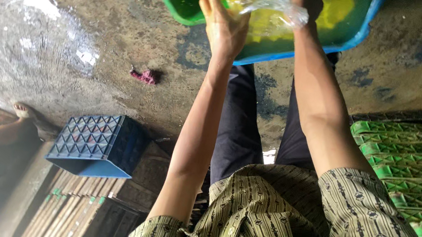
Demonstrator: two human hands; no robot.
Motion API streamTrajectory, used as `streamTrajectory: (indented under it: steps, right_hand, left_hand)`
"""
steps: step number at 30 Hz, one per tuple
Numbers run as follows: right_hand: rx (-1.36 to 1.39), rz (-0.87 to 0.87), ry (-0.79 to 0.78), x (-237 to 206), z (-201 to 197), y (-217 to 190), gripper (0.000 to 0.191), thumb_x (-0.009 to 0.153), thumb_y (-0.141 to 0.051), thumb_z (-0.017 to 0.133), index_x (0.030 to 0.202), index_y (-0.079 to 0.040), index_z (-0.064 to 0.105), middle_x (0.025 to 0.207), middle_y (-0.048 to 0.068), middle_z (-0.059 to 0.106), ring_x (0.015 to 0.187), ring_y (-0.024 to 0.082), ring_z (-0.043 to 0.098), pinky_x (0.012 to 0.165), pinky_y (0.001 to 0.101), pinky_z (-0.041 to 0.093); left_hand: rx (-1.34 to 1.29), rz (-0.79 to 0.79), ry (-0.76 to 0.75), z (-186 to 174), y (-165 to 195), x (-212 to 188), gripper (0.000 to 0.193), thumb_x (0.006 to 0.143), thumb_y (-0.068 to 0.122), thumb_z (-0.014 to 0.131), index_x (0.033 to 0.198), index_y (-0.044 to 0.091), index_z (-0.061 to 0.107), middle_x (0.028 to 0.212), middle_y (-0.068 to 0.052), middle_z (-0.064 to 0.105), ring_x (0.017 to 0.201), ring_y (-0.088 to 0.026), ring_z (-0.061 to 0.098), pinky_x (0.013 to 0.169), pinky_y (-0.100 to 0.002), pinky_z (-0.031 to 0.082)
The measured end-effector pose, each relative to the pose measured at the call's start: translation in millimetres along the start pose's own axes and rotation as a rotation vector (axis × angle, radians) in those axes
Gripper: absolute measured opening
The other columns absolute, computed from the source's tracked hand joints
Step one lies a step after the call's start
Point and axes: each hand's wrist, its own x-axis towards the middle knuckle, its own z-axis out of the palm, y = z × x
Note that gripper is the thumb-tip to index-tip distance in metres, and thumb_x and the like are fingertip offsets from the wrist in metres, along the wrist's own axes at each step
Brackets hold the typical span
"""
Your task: The person sits on the floor and packs yellow cubes from a water-filled blue tray into clear plastic bags, twisting the bags closed and placing the filled bags on a green tray. They repeatedly reach into the water, lift cubes, and bag them one at a time.
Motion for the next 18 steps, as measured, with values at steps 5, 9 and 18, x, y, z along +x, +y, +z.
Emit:
streamTrajectory:
  steps: [5,9,18]
  right_hand:
    - [-0.062,-0.061,-0.014,2,-10,-16,0.032,0.083,-0.032,0.082,0.103,-0.008,0.075,0.094,0.014,0.074,0.083,0.032,0.071,0.069,0.043,0.057]
    - [-0.088,-0.139,-0.025,4,-3,-21,0.033,0.082,-0.034,0.083,0.102,-0.009,0.076,0.093,0.013,0.074,0.082,0.032,0.071,0.069,0.0436,0.057]
    - [1.217,0.547,-0.369,-37,-97,-1,0.032,0.095,-0.022,0.08,0.121,-0.006,0.071,0.114,0.005,0.075,0.099,0.018,0.073,0.082,0.0364,0.06]
  left_hand:
    - [-0.07,-0.002,-0.143,-23,-18,15,0.084,0.074,-0.005,0.068,0.15,0.016,0.039,0.12,-0.015,0.053,0.107,-0.029,0.059,0.074,-0.034,0.061]
    - [-0.205,0.016,-0.153,-28,-36,12,0.083,0.075,-0.009,0.07,0.149,0.015,0.04,0.12,-0.014,0.052,0.105,-0.025,0.06,0.073,-0.032,0.062]
    - [-0.108,-0.041,-0.034,-9,-12,9,0.083,0.081,0.017,0.092,0.147,0.01,0.042,0.11,-0.013,0.055,0.094,-0.029,0.063,0.081,-0.041,0.058]
